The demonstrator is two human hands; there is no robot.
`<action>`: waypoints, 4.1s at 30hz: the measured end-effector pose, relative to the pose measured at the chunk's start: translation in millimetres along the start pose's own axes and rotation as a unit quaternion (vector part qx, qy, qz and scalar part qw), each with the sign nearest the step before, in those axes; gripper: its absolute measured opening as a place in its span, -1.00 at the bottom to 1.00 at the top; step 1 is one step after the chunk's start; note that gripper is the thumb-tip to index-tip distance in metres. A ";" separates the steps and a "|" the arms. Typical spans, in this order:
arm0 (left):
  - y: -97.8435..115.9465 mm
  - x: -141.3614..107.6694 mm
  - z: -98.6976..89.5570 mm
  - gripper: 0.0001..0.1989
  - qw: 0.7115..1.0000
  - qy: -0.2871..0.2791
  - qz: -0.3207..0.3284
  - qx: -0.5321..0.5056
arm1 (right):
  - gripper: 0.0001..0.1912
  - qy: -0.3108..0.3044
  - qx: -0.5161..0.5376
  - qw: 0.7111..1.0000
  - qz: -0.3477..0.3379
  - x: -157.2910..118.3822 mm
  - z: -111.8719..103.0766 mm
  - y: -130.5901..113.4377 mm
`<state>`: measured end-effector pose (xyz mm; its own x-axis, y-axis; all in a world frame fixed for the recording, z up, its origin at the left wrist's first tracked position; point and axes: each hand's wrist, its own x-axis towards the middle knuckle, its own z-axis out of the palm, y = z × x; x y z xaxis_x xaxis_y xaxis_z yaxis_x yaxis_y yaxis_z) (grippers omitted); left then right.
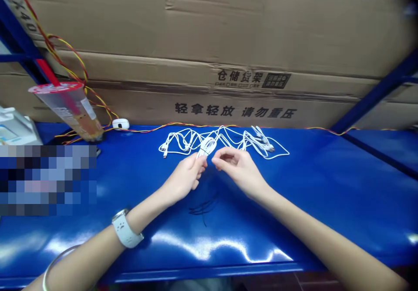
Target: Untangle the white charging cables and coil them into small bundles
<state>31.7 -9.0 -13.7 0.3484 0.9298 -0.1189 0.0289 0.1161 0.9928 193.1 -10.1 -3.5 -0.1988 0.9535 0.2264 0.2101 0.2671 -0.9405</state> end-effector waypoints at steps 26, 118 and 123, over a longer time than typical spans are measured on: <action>14.0 -19.2 1.8 -0.64 0.951 -0.288 -0.093 -0.060 | -0.73 -0.151 -0.195 0.943 -0.224 12.5 -33.6 -0.7; -5.4 -1.2 -8.0 -0.76 0.601 0.022 0.318 0.733 | -0.83 -0.079 -0.052 0.995 -0.030 4.3 -11.9 10.1; -5.4 0.0 -11.4 -0.73 0.576 0.018 0.326 0.749 | -0.78 -0.038 -0.035 0.996 -0.072 1.9 -9.0 9.3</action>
<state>20.9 -5.6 -19.2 0.7241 0.6144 0.3133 0.6886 -0.6693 -0.2791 203.4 -4.5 -9.5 -0.3036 0.8920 0.3349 0.2392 0.4115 -0.8794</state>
